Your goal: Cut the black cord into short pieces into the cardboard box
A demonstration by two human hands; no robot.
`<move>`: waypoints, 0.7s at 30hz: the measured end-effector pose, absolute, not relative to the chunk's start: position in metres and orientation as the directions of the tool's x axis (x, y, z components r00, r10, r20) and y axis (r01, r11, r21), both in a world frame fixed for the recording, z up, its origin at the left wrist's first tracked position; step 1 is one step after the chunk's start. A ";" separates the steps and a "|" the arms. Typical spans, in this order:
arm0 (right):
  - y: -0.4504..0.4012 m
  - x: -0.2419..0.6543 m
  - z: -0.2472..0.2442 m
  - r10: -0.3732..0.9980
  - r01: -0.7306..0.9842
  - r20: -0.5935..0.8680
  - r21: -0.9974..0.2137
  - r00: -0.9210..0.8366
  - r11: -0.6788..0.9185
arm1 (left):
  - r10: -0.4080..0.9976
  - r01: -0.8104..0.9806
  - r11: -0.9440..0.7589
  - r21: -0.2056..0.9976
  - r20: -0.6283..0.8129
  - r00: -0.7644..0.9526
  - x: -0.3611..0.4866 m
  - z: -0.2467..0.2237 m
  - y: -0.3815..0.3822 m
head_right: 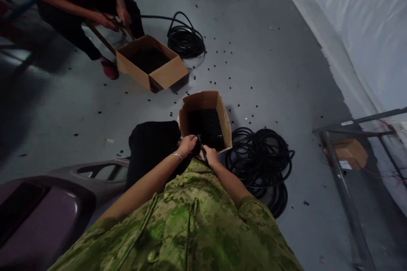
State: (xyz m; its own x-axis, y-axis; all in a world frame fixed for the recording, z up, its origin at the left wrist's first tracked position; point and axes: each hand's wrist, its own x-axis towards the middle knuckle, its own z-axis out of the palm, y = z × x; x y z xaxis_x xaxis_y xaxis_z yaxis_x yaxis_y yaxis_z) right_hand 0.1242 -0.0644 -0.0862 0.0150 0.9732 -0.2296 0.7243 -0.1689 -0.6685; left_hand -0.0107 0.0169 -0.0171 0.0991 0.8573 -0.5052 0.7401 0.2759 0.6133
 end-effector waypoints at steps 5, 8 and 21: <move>-0.063 0.125 -0.092 0.970 0.715 -0.236 -0.671 0.049 -0.199 | 0.852 0.751 0.310 0.583 -0.521 0.052 -0.009 -0.013 0.017; -0.062 0.125 -0.094 0.971 0.708 -0.227 -0.673 0.078 -0.214 | 0.845 0.760 0.337 0.556 -0.535 0.016 -0.008 -0.011 0.017; -0.074 0.135 -0.072 0.972 0.352 -0.234 -0.911 -0.007 -0.217 | 0.817 0.219 0.525 0.823 -0.559 0.143 -0.010 0.006 0.004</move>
